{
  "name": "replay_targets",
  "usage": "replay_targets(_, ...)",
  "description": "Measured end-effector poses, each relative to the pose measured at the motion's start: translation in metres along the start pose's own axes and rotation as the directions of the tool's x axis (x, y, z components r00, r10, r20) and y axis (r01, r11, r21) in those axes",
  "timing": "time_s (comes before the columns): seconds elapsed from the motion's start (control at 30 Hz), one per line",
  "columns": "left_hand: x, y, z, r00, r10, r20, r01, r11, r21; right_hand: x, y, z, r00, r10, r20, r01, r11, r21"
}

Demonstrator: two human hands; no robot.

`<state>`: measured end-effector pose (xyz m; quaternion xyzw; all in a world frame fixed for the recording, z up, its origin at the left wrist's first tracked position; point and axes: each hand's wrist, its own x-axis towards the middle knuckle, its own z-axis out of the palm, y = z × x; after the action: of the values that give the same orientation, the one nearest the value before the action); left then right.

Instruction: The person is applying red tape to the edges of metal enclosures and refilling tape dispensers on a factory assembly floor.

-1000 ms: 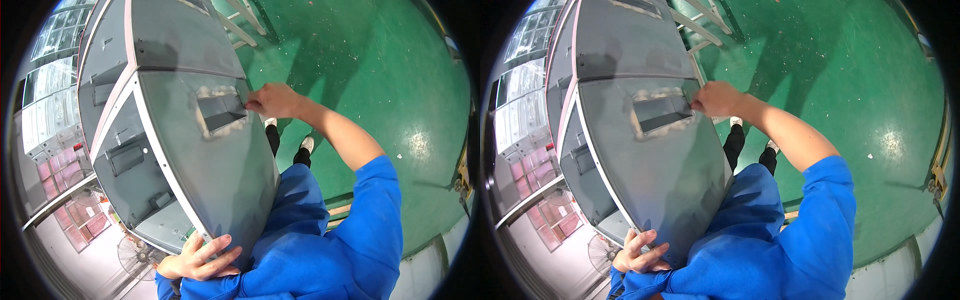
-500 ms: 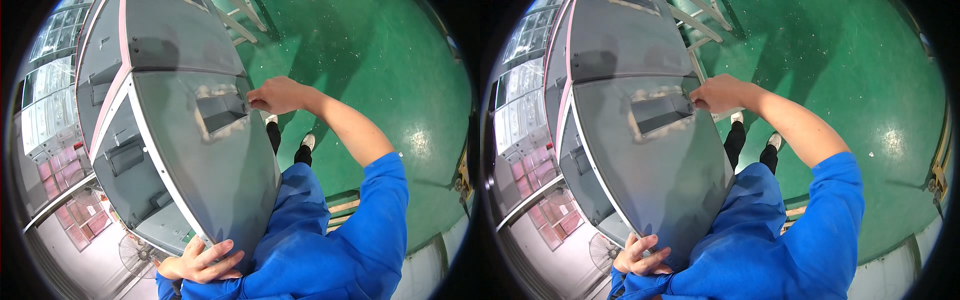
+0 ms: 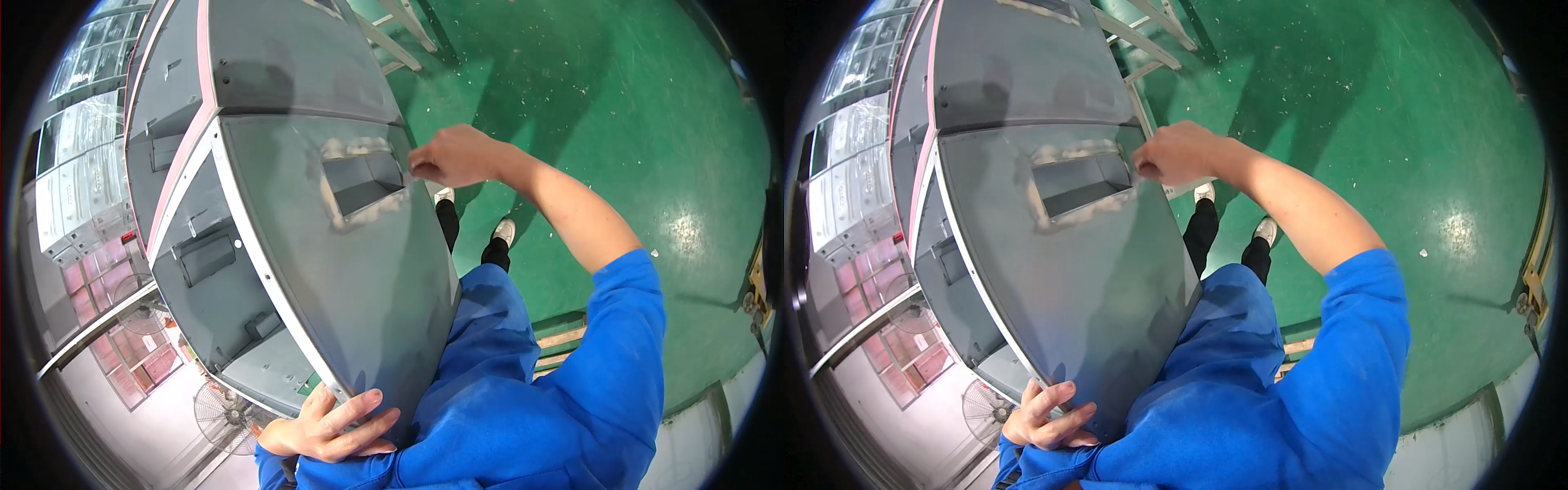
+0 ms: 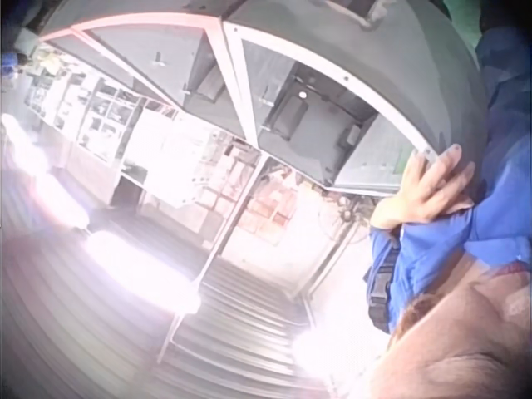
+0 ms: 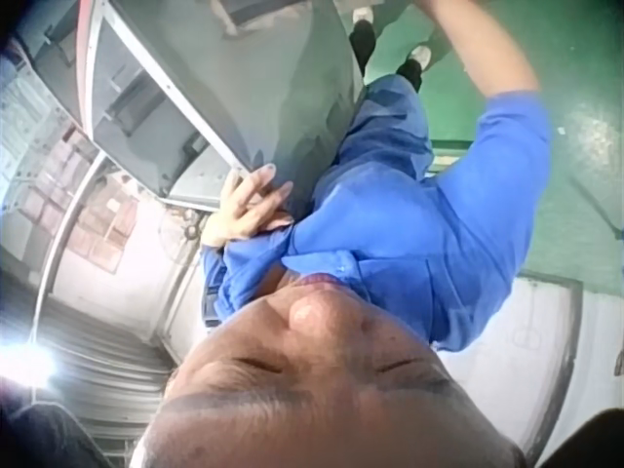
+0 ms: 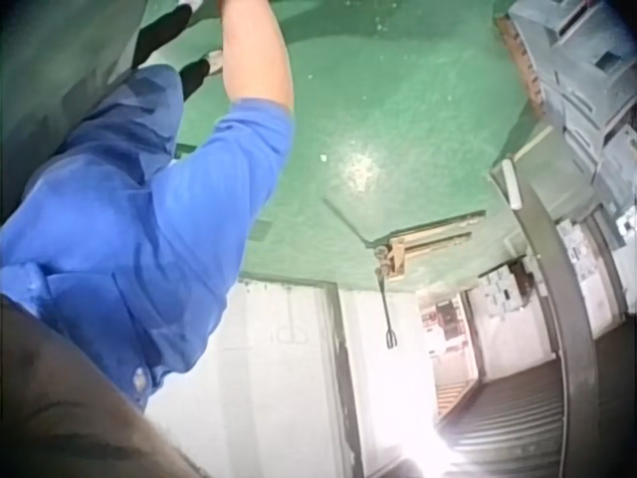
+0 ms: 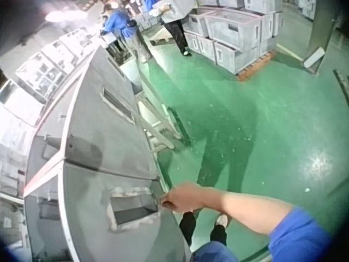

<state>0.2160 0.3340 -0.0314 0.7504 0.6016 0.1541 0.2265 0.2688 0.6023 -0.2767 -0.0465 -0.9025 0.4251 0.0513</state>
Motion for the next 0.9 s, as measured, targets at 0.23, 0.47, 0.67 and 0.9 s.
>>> replay_targets(0.23, -0.001, 0.000, 0.000, 1.000, 0.001, 0.019, -0.001, 1.000, -0.002, 0.001, 0.001, -0.002, 0.999, 0.035, 0.038, -0.035, 0.999, -0.003)
replay_targets(0.47, -0.001, 0.000, -0.001, 1.000, 0.007, 0.026, -0.007, 1.000, 0.002, -0.002, 0.004, 0.006, 0.999, -0.024, -0.046, 0.025, 0.999, 0.032)
replay_targets(0.67, -0.001, 0.002, -0.001, 1.000, -0.012, 0.025, 0.012, 1.000, 0.015, -0.004, 0.005, 0.004, 0.999, -0.031, -0.029, 0.033, 0.998, 0.051)
replay_targets(0.9, -0.004, 0.002, 0.000, 1.000, -0.008, 0.020, 0.008, 1.000, 0.008, -0.008, 0.007, 0.013, 0.997, 0.024, -0.073, -0.017, 0.996, 0.087)
